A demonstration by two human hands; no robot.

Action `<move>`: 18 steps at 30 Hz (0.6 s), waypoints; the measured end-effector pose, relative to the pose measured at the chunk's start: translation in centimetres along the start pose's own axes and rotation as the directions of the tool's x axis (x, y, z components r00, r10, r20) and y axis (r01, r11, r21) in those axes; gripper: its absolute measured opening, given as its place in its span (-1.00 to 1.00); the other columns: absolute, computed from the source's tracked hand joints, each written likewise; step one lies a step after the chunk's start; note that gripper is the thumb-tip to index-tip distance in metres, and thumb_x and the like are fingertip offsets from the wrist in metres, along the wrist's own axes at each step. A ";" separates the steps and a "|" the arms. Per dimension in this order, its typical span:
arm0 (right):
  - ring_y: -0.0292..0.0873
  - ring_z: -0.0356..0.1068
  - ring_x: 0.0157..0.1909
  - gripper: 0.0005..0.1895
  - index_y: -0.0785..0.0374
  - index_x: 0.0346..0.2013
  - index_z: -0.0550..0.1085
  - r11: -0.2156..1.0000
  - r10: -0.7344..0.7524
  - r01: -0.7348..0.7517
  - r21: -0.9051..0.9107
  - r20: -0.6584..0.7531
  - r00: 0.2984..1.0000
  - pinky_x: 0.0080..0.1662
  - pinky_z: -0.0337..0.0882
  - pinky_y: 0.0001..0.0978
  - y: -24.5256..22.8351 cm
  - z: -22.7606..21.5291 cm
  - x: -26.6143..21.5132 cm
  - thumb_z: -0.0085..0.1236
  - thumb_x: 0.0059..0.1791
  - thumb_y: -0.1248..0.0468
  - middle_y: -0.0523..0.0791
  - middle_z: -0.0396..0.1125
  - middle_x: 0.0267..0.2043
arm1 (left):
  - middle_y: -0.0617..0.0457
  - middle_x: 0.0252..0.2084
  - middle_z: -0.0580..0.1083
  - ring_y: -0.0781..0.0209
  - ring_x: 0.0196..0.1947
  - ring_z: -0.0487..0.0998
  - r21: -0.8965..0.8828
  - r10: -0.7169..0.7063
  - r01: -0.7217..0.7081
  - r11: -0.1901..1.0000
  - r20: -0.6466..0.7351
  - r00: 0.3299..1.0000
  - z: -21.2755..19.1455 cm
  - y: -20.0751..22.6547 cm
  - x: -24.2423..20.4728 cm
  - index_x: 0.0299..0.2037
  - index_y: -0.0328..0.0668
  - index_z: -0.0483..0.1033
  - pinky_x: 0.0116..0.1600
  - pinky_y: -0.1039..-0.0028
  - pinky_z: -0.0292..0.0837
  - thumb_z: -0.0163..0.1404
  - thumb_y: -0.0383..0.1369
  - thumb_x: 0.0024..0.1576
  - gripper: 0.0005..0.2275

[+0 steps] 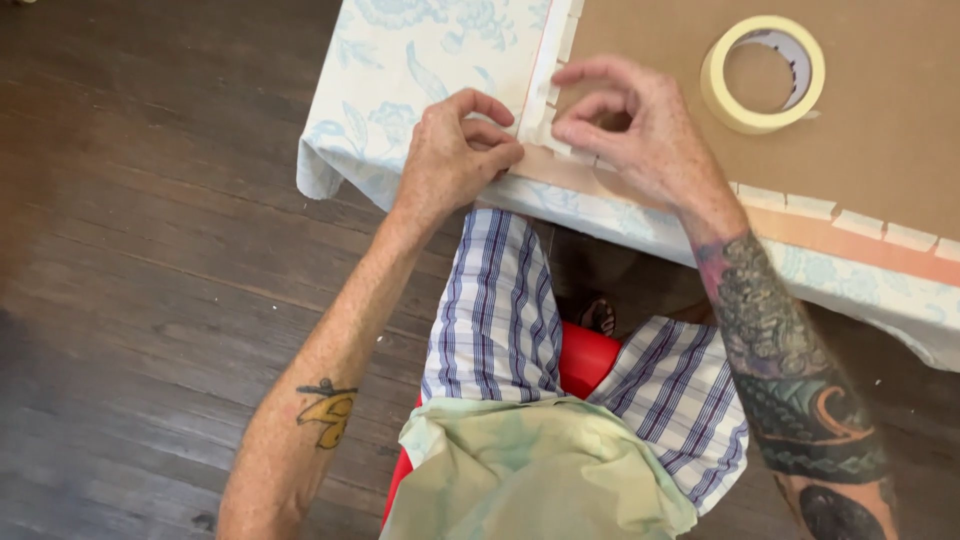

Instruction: Applying small strips of masking tape to the edges of a board to secure fabric tabs.

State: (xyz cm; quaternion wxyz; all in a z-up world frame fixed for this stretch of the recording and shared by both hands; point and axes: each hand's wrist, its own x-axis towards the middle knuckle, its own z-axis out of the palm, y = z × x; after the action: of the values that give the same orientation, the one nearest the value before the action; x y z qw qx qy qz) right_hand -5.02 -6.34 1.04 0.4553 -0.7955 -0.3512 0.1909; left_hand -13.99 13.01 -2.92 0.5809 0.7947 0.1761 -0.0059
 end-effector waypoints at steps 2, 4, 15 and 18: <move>-0.32 0.50 -0.18 -0.66 0.19 0.11 0.39 0.999 0.040 -0.040 0.025 0.002 0.999 0.03 0.49 -0.43 -0.8 0.1 0.2 0.24 0.06 0.31 -0.17 0.51 -0.23 | 0.11 -0.40 0.68 0.36 -0.46 0.68 -0.022 -0.003 0.003 1.000 0.004 1.000 -0.1 0.3 -0.1 -0.16 -0.13 0.49 -0.29 0.57 0.68 0.22 -0.45 0.05 -0.80; -0.31 0.50 -0.19 -0.69 0.21 0.04 0.37 0.995 0.084 -0.085 0.050 0.009 0.996 -0.01 0.49 -0.48 -1.0 0.4 0.1 0.23 0.05 0.32 -0.17 0.52 -0.23 | 0.11 -0.43 0.68 0.38 -0.52 0.64 -0.047 -0.012 0.012 0.999 0.008 1.000 -0.1 0.4 -0.3 -0.19 -0.12 0.48 -0.35 0.59 0.63 0.21 -0.46 0.04 -0.80; -0.42 0.28 -0.35 -0.76 0.13 -0.17 0.35 0.997 0.083 -0.083 0.005 -0.006 0.997 -0.20 0.28 -0.51 -0.3 0.8 0.6 0.29 0.02 0.27 -0.26 0.53 -0.33 | 0.18 -0.43 0.66 0.45 -0.50 0.54 -0.065 -0.073 0.074 0.995 0.013 0.997 -0.3 0.5 -0.2 -0.18 -0.07 0.45 -0.37 0.60 0.47 0.21 -0.43 0.05 -0.79; -0.42 0.26 -0.35 -0.76 0.13 -0.18 0.36 0.999 0.048 -0.048 -0.003 -0.011 0.999 -0.19 0.27 -0.51 0.5 0.9 0.7 0.31 0.03 0.27 -0.29 0.51 -0.36 | 0.18 -0.44 0.65 0.45 -0.53 0.53 -0.087 -0.079 0.080 0.993 0.020 0.997 -0.3 0.6 -0.4 -0.18 -0.07 0.45 -0.40 0.60 0.46 0.22 -0.43 0.08 -0.80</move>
State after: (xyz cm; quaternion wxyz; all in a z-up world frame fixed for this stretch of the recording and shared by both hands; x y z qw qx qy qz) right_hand -4.94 -5.50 0.11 0.4511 -0.8054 -0.3302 0.1968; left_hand -14.23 13.07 -2.23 0.6161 0.7605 0.2032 -0.0276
